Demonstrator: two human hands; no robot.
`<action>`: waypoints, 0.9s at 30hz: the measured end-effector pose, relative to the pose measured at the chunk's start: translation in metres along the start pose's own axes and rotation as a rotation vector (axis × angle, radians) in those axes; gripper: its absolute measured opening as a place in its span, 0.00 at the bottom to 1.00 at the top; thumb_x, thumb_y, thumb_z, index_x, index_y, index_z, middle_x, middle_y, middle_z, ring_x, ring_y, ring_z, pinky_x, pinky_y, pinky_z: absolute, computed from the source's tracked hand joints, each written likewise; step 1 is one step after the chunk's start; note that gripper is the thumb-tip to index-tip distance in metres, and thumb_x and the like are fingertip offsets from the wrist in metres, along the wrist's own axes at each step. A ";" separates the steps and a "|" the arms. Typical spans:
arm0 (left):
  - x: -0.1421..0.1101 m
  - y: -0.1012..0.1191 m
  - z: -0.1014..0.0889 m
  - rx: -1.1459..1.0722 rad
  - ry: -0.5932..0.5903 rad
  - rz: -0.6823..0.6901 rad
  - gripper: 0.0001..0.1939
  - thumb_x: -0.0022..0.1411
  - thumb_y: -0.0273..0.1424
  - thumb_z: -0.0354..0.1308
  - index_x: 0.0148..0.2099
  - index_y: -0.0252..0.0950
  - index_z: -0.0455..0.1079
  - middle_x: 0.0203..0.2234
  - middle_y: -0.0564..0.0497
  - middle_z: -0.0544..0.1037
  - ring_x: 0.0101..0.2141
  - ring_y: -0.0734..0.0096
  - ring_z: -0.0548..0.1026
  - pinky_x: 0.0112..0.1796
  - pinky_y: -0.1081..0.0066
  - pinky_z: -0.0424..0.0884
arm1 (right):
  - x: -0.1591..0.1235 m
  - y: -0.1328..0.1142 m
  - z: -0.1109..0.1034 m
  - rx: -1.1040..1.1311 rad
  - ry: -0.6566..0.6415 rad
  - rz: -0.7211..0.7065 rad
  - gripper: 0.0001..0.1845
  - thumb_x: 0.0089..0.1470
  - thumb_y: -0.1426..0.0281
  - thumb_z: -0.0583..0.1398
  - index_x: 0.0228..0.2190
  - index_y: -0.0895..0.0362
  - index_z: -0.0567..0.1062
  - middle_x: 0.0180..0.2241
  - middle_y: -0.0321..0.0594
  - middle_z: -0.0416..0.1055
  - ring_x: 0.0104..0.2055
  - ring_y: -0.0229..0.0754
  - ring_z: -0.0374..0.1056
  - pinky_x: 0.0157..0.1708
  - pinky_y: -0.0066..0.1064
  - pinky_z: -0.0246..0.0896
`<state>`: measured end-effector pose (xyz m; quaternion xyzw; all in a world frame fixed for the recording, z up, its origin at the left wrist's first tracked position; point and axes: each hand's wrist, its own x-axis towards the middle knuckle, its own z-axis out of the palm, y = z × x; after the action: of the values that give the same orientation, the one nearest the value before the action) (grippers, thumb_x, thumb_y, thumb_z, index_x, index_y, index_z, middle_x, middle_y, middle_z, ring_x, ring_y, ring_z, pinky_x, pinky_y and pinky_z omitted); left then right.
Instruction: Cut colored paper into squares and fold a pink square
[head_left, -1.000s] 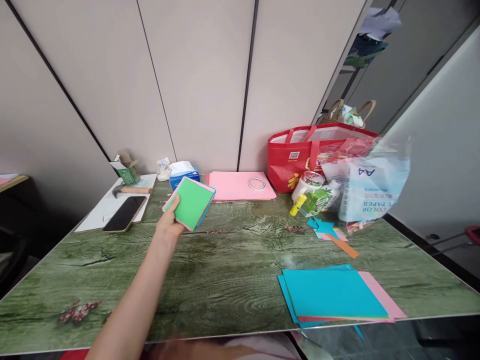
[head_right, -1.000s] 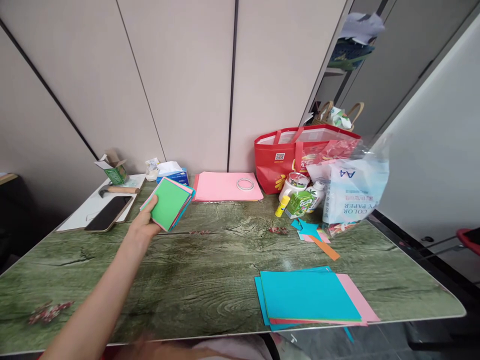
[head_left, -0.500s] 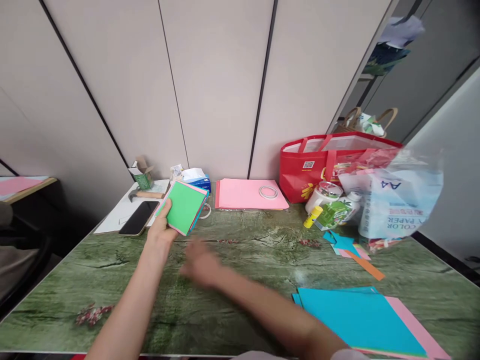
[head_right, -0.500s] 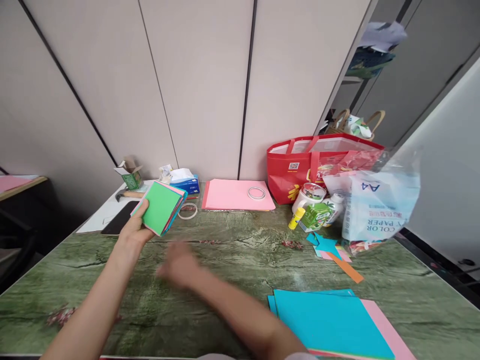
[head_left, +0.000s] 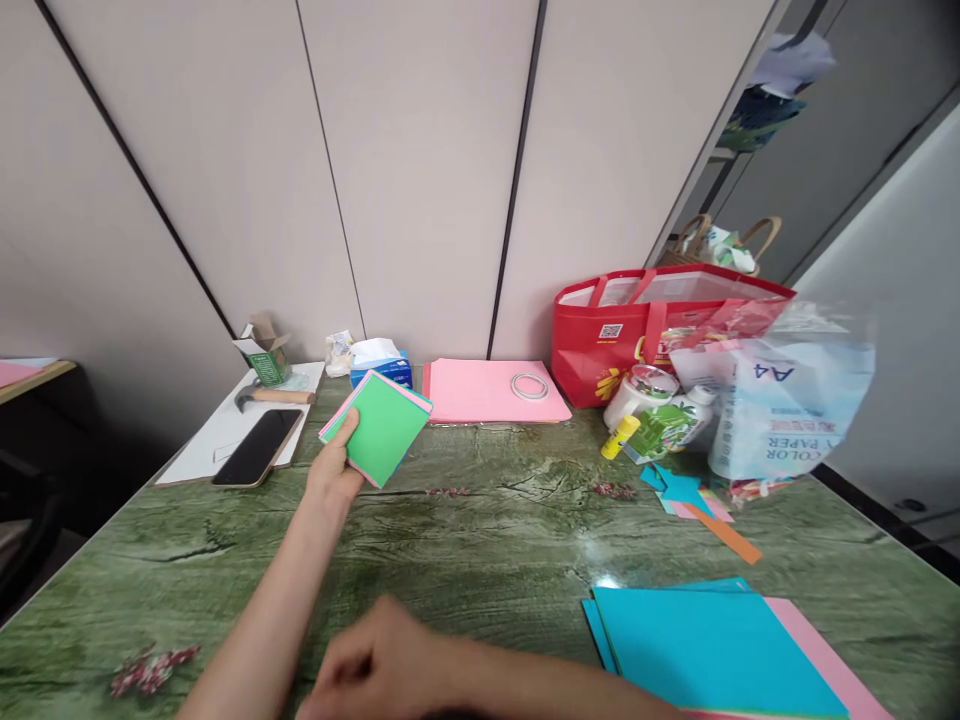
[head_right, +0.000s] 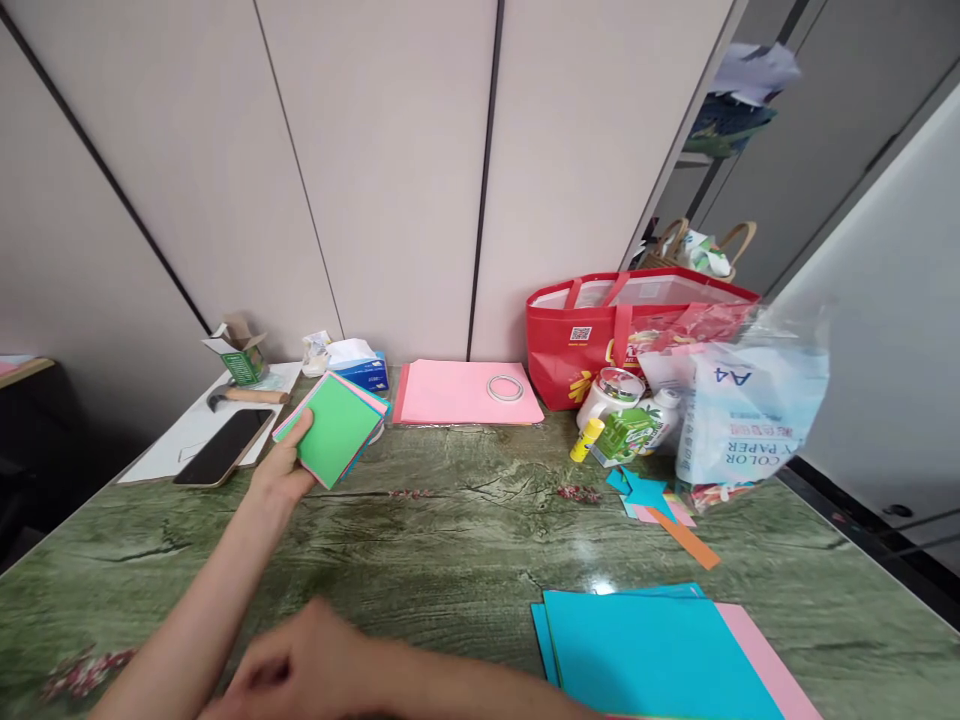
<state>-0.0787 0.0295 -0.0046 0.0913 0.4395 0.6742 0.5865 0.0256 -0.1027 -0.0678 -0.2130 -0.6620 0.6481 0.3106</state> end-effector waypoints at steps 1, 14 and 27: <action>0.001 -0.004 -0.001 0.018 -0.009 0.028 0.07 0.55 0.23 0.56 0.38 0.29 0.71 0.21 0.48 0.79 0.21 0.69 0.77 0.36 0.65 0.74 | 0.000 -0.011 -0.020 0.053 0.085 0.081 0.13 0.43 0.56 0.59 0.15 0.48 0.71 0.10 0.25 0.63 0.10 0.31 0.54 0.09 0.23 0.49; -0.008 -0.093 -0.006 0.297 -0.383 -0.268 0.13 0.43 0.28 0.66 0.34 0.30 0.74 0.28 0.42 0.80 0.28 0.61 0.77 0.33 0.65 0.73 | -0.026 0.012 -0.184 0.283 0.586 0.240 0.24 0.41 0.51 0.59 0.25 0.61 0.75 0.20 0.39 0.73 0.21 0.40 0.67 0.24 0.31 0.63; -0.026 -0.101 0.002 0.508 -0.590 -0.159 0.21 0.38 0.32 0.68 0.39 0.34 0.74 0.36 0.44 0.79 0.35 0.62 0.75 0.37 0.67 0.69 | -0.028 0.020 -0.190 0.168 0.558 0.209 0.24 0.44 0.54 0.58 0.37 0.58 0.73 0.32 0.43 0.75 0.35 0.48 0.70 0.38 0.40 0.64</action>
<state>0.0024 0.0004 -0.0639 0.3891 0.4104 0.4414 0.6967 0.1734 0.0173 -0.0978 -0.4232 -0.4700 0.6453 0.4286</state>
